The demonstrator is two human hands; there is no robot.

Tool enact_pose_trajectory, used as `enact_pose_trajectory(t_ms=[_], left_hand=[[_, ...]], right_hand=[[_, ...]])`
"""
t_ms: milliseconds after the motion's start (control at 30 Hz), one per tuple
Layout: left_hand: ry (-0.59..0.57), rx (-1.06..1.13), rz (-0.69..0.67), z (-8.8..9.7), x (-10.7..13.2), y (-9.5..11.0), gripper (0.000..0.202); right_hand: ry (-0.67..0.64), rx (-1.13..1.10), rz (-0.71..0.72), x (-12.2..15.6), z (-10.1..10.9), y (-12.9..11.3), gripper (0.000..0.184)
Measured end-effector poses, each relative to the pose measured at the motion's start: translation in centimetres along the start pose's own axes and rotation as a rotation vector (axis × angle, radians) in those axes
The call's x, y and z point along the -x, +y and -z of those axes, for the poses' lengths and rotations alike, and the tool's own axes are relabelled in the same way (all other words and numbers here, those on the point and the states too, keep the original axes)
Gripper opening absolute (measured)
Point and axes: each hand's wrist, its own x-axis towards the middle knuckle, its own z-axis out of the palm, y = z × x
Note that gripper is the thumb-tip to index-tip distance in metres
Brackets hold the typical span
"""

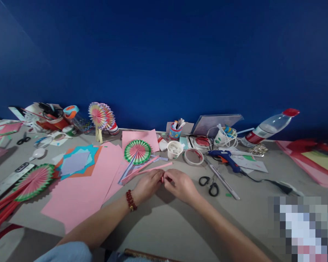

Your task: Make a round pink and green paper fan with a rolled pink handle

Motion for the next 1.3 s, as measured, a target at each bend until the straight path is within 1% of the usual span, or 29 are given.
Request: enact_pose_trajectory(t_ms=[167, 333, 533, 667, 800, 900, 1000, 1133, 1233, 1300], left_hand=[[0.038, 0.027, -0.016, 0.3, 0.0, 0.1, 0.024], [0.039, 0.076, -0.015, 0.5, 0.0, 0.3, 0.023], [0.060, 0.149, -0.011, 0.8, 0.2, 0.2, 0.029], [0.077, 0.149, -0.015, 0.8, 0.2, 0.1, 0.030], [0.114, 0.147, -0.035, 0.7, 0.1, 0.1, 0.028], [0.129, 0.150, -0.031, 0.7, 0.2, -0.1, 0.027], [0.135, 0.175, -0.039, 0.6, 0.3, -0.3, 0.027], [0.199, 0.240, -0.013, 0.9, 0.1, -0.1, 0.029], [0.284, 0.275, 0.045, 1.7, 0.0, 0.3, 0.030], [0.343, 0.302, 0.094, 2.2, -0.1, 0.4, 0.030]], right_hand=[[0.016, -0.090, -0.045, 0.0, 0.1, 0.0, 0.010], [0.020, -0.132, -0.072, -0.1, 0.1, 0.0, 0.010], [0.034, -0.145, -0.115, -0.3, 0.2, 0.5, 0.011], [0.024, -0.157, -0.086, -0.3, 0.5, 0.3, 0.012], [0.003, -0.141, -0.058, -0.3, 0.5, -0.1, 0.019], [-0.009, -0.154, -0.057, -0.3, 0.4, 0.0, 0.020], [-0.010, -0.166, -0.088, -0.3, 0.4, 0.4, 0.019], [0.033, -0.137, -0.145, -0.3, 0.5, 1.4, 0.019], [0.077, -0.045, -0.171, -0.4, 1.0, 2.5, 0.019], [0.075, 0.027, -0.187, -0.5, 1.7, 3.4, 0.019]])
